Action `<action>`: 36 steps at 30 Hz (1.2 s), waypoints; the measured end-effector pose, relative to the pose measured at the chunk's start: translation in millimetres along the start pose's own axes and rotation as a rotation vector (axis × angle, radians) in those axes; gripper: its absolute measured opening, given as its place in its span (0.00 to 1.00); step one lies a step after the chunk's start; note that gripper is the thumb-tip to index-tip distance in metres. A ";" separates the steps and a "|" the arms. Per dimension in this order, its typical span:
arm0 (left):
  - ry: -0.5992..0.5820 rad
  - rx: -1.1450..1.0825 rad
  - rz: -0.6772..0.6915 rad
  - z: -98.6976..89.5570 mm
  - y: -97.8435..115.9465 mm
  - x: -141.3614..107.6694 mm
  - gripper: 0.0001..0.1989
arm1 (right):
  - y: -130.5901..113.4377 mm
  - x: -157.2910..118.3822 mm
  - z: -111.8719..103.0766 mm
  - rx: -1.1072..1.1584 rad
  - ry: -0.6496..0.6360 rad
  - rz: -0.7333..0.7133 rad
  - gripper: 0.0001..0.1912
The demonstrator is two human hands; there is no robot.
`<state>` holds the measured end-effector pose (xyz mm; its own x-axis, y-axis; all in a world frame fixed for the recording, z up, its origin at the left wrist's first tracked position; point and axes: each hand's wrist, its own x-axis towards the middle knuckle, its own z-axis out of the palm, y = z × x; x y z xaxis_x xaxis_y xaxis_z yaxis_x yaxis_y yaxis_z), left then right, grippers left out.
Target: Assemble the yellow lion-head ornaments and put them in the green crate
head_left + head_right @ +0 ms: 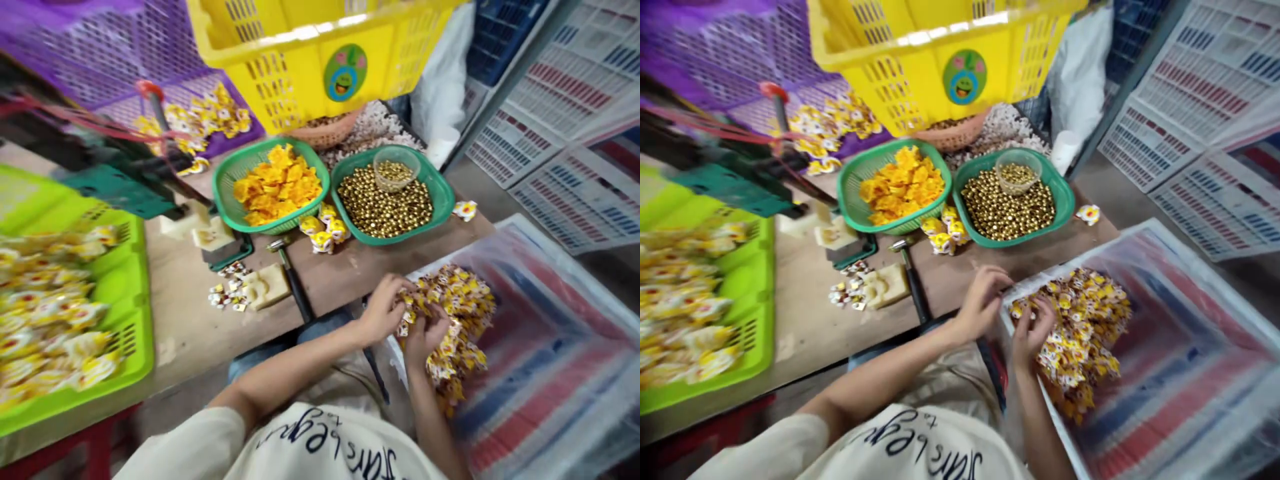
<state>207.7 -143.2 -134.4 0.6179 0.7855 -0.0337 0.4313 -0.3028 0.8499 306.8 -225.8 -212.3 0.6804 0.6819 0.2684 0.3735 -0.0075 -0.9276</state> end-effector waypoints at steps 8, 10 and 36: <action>0.510 0.418 -0.223 -133.4 -79.8 -23.7 0.42 | -78.3 40.6 132.2 -0.011 -0.559 -0.318 0.28; 0.439 0.428 -0.198 -139.9 -94.8 -18.1 0.46 | -78.6 47.0 154.7 -0.003 -0.531 -0.285 0.30; 0.314 0.108 -0.040 -163.8 -104.1 -14.0 0.43 | -86.5 93.2 218.8 0.356 -0.615 -0.007 0.33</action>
<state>46.5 -34.3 -136.3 0.3735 0.9208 0.1119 0.5288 -0.3105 0.7899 199.9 -1.5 -163.8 0.1602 0.9712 0.1766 0.0759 0.1663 -0.9831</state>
